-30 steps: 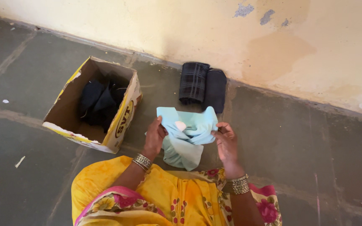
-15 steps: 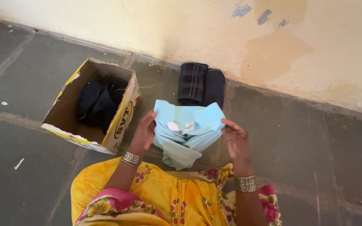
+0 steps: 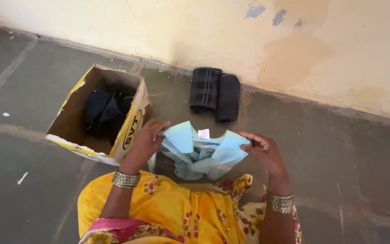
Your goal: The person sits on the floor and folds several pieces of clothing, including dark pants, a light blue t-shirt, and a dark hoodie, placing each folded item into a neat pile.
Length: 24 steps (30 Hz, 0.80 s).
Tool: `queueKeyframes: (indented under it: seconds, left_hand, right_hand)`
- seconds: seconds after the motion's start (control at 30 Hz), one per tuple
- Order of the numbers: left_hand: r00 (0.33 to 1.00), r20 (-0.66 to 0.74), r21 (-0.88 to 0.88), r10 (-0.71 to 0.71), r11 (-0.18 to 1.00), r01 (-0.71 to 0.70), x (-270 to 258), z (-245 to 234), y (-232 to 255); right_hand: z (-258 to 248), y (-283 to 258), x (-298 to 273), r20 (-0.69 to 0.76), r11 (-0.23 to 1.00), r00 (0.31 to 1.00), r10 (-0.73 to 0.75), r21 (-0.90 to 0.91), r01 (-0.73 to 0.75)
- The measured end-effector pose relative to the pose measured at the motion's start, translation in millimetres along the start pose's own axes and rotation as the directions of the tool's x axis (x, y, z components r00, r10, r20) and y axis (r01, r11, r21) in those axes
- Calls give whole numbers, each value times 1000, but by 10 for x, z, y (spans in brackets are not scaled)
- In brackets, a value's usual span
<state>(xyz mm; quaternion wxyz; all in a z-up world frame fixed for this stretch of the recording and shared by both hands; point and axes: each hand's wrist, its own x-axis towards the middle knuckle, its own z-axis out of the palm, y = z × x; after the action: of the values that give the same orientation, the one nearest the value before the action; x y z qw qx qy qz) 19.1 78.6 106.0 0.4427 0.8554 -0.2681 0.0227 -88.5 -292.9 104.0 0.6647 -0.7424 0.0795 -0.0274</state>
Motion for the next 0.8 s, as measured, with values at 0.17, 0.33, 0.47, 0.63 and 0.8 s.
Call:
queueKeyframes:
  seconds: [0.17,0.33,0.47,0.63,0.8]
  left_hand:
    - [948,-317,75,41,997,-18,-89,128,77]
    - [950,-312,-192,21,978,-85,-143,152,174]
    - [960,-175,-367,-218,919,142,-206,53,362]
    - [980,-189,-302,-54,953,-6,-284,-286,768]
    - [994,108,-250,22,968,6,-423,-699,1132]
  right_hand:
    - [-11,-246,-274,-47,982,982,-183,45,186]
    - [26,-376,-492,-86,941,965,-250,214,263]
    - [67,-588,-603,-175,935,956,-237,225,273]
    - [-54,-943,-872,-175,938,947,-269,173,299]
    - [-215,-1141,-1127,-137,946,950,-282,123,299]
